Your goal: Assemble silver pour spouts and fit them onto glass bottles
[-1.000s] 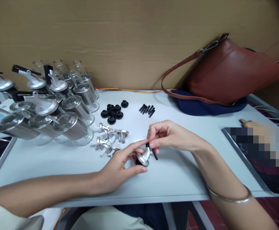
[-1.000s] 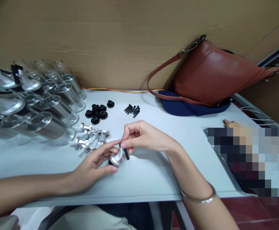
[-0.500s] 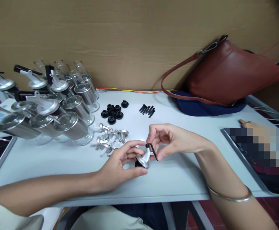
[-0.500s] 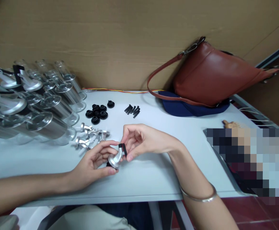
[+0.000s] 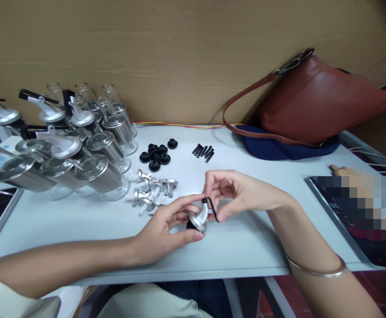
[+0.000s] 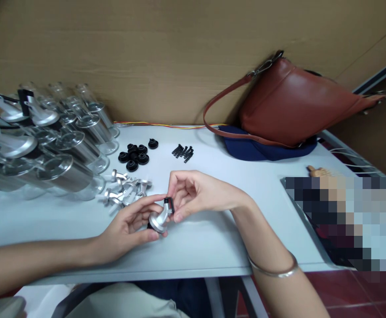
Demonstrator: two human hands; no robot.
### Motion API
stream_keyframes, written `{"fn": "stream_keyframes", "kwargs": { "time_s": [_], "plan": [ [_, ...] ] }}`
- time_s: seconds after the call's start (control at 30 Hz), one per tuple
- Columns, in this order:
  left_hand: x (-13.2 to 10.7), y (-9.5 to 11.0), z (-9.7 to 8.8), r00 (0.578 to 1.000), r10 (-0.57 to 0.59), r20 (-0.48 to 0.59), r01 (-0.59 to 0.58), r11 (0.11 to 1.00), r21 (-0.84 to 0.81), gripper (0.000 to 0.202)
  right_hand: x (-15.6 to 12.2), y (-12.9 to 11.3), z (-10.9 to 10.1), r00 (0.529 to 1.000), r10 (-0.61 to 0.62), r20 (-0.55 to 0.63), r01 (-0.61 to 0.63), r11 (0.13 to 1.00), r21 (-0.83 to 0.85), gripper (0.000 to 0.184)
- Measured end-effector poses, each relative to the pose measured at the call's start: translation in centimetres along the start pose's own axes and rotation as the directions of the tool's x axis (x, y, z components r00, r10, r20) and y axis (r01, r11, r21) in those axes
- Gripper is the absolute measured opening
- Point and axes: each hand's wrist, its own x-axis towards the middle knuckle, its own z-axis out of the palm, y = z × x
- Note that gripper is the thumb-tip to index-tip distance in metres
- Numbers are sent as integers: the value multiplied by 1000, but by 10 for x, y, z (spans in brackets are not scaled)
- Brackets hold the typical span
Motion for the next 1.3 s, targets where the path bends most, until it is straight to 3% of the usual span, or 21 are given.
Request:
{"fn": "stream_keyframes", "kwargs": {
  "time_s": [0.3, 0.73, 1.03, 1.3],
  "plan": [
    [0, 2, -1, 998, -19, 52, 20, 1000, -16, 54, -1, 0, 1, 1000, -5, 15, 5, 1000, -20, 45],
    [0, 3, 0, 999, -4, 33, 3, 1000, 26, 51, -3, -4, 3, 999, 25, 24, -23, 997, -73, 50],
    [-1, 1, 0, 1000, 0, 25, -1, 998, 61, 52, -4, -3, 2, 998, 40, 49, -36, 996, -85, 42],
    [0, 0, -1, 999, 12, 32, -14, 998, 63, 50, -4, -3, 6, 994, 89, 62, -90, 996, 15, 42]
  ]
}}
